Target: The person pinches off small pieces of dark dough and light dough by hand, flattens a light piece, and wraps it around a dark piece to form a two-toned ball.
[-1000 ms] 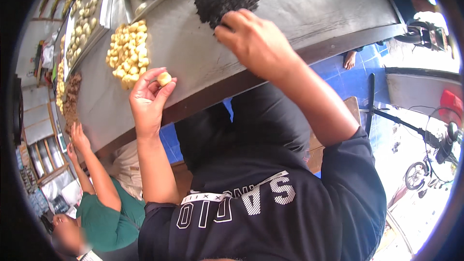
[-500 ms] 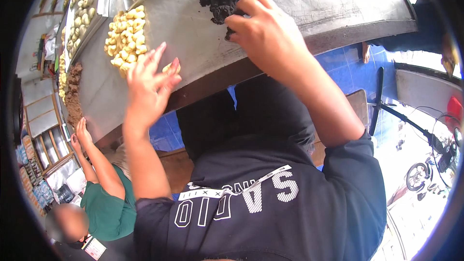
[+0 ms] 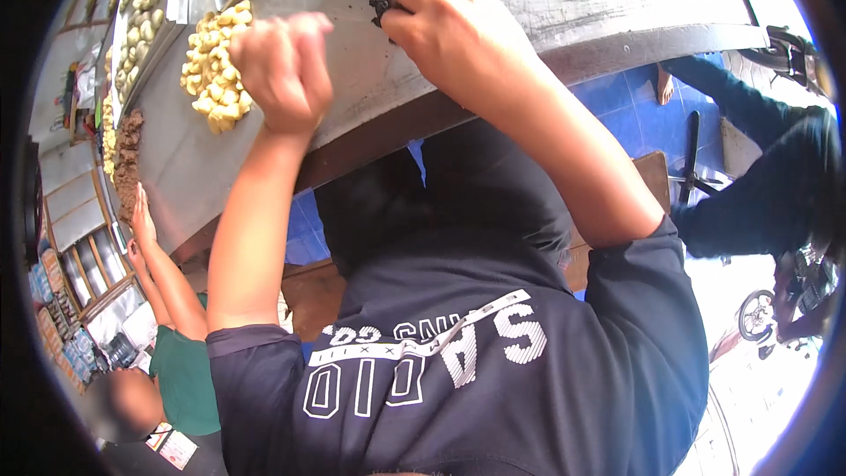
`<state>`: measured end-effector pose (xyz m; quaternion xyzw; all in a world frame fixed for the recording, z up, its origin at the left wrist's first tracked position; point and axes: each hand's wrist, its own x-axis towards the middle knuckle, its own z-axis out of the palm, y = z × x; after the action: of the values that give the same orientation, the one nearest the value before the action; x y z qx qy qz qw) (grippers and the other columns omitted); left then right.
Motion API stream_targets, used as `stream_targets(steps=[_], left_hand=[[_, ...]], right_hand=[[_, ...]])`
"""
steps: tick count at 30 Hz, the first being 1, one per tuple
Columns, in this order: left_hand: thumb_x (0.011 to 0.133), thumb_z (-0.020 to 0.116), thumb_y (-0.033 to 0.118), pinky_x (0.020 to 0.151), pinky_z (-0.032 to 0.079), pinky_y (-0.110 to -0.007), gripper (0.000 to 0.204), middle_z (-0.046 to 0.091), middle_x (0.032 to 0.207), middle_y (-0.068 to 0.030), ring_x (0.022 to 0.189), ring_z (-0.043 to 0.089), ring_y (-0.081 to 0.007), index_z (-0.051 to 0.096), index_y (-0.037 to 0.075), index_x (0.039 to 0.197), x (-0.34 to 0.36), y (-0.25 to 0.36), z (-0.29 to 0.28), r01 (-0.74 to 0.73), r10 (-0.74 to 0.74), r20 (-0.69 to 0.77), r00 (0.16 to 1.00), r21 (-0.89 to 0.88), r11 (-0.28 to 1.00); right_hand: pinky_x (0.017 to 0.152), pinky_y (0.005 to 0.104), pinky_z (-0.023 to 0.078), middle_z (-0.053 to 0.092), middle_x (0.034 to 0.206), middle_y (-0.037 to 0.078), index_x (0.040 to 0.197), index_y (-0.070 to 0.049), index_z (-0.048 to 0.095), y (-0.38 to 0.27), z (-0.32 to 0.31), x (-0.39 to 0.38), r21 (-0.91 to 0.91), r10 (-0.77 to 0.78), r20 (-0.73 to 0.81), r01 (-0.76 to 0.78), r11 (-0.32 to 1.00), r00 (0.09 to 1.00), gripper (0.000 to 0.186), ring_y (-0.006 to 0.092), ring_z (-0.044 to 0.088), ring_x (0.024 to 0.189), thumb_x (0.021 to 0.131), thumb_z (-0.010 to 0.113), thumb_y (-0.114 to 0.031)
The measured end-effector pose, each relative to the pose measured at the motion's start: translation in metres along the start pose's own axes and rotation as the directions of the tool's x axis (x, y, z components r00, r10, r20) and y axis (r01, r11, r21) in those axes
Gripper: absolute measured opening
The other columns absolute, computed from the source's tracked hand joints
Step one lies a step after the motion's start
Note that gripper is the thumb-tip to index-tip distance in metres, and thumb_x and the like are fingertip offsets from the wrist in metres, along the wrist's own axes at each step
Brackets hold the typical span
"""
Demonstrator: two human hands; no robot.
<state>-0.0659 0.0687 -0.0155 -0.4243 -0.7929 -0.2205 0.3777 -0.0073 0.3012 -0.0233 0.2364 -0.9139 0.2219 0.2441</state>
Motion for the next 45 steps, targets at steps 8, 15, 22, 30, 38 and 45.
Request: stream_targets(steps=[8,15,22,30,38,45], left_hand=[[0.107,0.079,0.024,0.067,0.048,-0.037,0.019,0.068,0.078,-0.0056,0.064,0.061,-0.0222,0.087,0.007,0.111,-0.015,-0.008,-0.055,0.665,-0.633,0.205,0.746,-0.211,0.716],[0.106,0.081,0.016,0.089,0.055,-0.036,0.016,0.078,0.111,-0.0090,0.100,0.070,-0.0246,0.085,0.001,0.111,-0.065,0.051,-0.092,0.513,-0.588,0.276,0.760,0.301,0.804],[0.118,0.065,0.014,0.103,0.059,-0.033,0.031,0.079,0.130,-0.0288,0.117,0.077,-0.0212,0.057,-0.006,0.140,-0.058,0.064,-0.077,0.831,-0.845,0.245,0.475,-0.441,0.339],[0.116,0.066,0.011,0.113,0.058,-0.038,0.054,0.067,0.155,-0.0234,0.138,0.068,-0.0254,0.049,-0.007,0.164,-0.031,0.064,-0.069,0.662,-0.837,0.313,0.450,-0.746,0.077],[0.073,0.095,0.005,0.074,0.060,-0.037,0.038,0.074,0.100,-0.0092,0.084,0.075,-0.0269,0.076,0.002,0.106,-0.041,0.032,-0.063,0.554,-0.500,0.272,0.822,-0.182,0.813],[0.057,0.111,0.037,0.073,0.058,-0.042,0.067,0.072,0.092,-0.0092,0.081,0.073,-0.0322,0.071,0.003,0.100,-0.030,0.028,-0.065,0.578,-0.372,0.472,0.799,-0.437,0.689]], right_hand=[[0.088,0.0438,0.062,0.066,0.099,0.011,0.097,-0.006,0.072,-0.007,-0.019,0.006,0.090,0.092,0.058,-0.097,0.991,0.994,0.012,0.0334,0.071,0.103,0.090,0.079,-0.013],[0.096,0.0456,0.060,0.068,0.116,0.013,0.102,-0.004,0.076,-0.026,-0.028,-0.006,0.135,0.111,0.133,-0.129,0.982,0.985,0.013,0.0345,0.068,0.108,0.089,0.077,-0.007],[0.097,0.0459,0.060,0.071,0.116,0.014,0.120,-0.004,0.077,-0.052,-0.027,0.002,0.230,0.125,0.267,-0.189,0.955,0.956,0.035,0.0371,0.072,0.112,0.086,0.085,-0.002],[0.086,0.0462,0.063,0.068,0.103,0.014,0.106,-0.003,0.072,-0.071,-0.001,0.025,0.441,0.055,-0.024,-0.039,0.897,0.998,0.015,0.0361,0.073,0.099,0.093,0.078,-0.010],[0.085,0.0458,0.064,0.073,0.103,0.012,0.107,-0.005,0.081,-0.071,0.003,0.019,0.612,0.002,0.064,-0.041,0.790,0.998,0.027,0.0376,0.077,0.096,0.081,0.085,-0.008],[0.094,0.0444,0.061,0.072,0.107,0.010,0.113,-0.009,0.081,-0.066,-0.004,0.027,0.562,-0.123,0.117,0.037,0.826,0.985,0.040,0.0345,0.072,0.105,0.074,0.087,-0.011]])
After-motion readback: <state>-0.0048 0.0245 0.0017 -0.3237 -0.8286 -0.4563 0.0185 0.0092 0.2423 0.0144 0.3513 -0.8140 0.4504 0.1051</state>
